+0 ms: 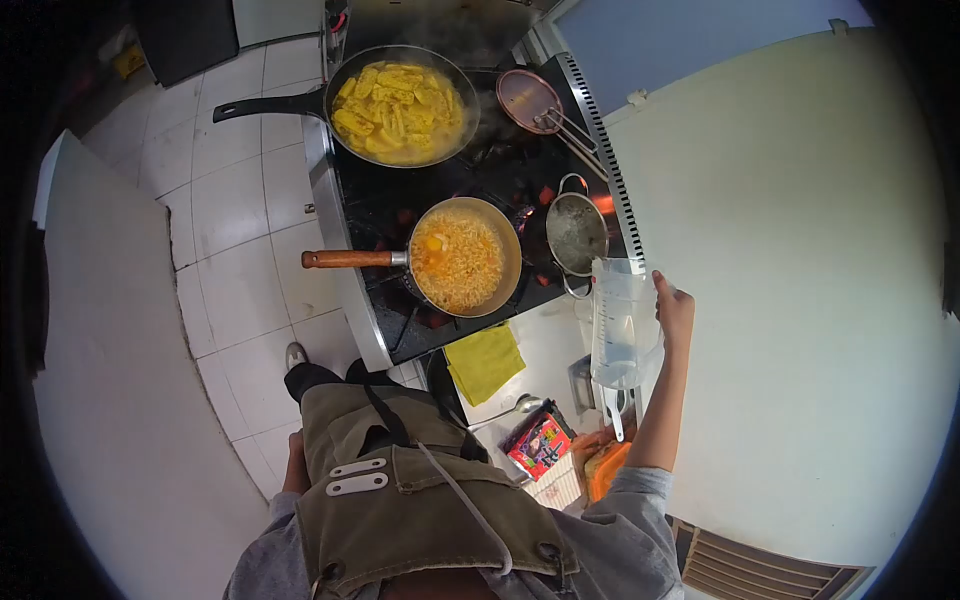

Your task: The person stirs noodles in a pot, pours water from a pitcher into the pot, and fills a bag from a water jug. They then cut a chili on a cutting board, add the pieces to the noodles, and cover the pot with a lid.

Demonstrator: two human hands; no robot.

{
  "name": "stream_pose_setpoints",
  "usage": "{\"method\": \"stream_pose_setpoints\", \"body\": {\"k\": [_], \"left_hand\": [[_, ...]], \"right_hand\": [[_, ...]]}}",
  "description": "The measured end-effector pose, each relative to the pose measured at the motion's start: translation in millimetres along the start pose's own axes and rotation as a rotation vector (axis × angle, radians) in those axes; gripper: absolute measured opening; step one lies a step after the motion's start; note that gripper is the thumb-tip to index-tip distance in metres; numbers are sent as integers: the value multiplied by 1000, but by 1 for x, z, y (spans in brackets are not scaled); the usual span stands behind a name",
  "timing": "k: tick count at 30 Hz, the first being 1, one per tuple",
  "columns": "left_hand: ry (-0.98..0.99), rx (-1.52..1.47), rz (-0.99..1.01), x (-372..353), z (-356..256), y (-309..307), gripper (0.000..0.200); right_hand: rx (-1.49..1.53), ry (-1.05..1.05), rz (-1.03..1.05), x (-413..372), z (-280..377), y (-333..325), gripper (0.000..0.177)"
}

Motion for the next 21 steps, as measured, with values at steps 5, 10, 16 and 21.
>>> {"method": "stream_pose_setpoints", "body": {"k": [5, 10, 16, 21], "left_hand": [[76, 21, -77, 11, 7, 0, 45], [-16, -157, -29, -12, -8, -8, 45], [129, 128, -16, -12, -15, -3, 41], [305, 404, 6, 0, -12, 4, 40]], "right_hand": [[13, 6, -1, -3, 2, 0, 47], [-28, -29, 6, -2, 5, 1, 49], [-52, -63, 2, -2, 9, 4, 50], [-45, -63, 14, -2, 13, 5, 50]]}}
Point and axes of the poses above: each hand's wrist, its own x-axis towards the middle knuckle, its own y-axis out of the palm, z = x × y, the point moved 7 cm from there along x, towards the middle knuckle, and after that the axes turned 4 degrees about -x, right-handed, at the moved point
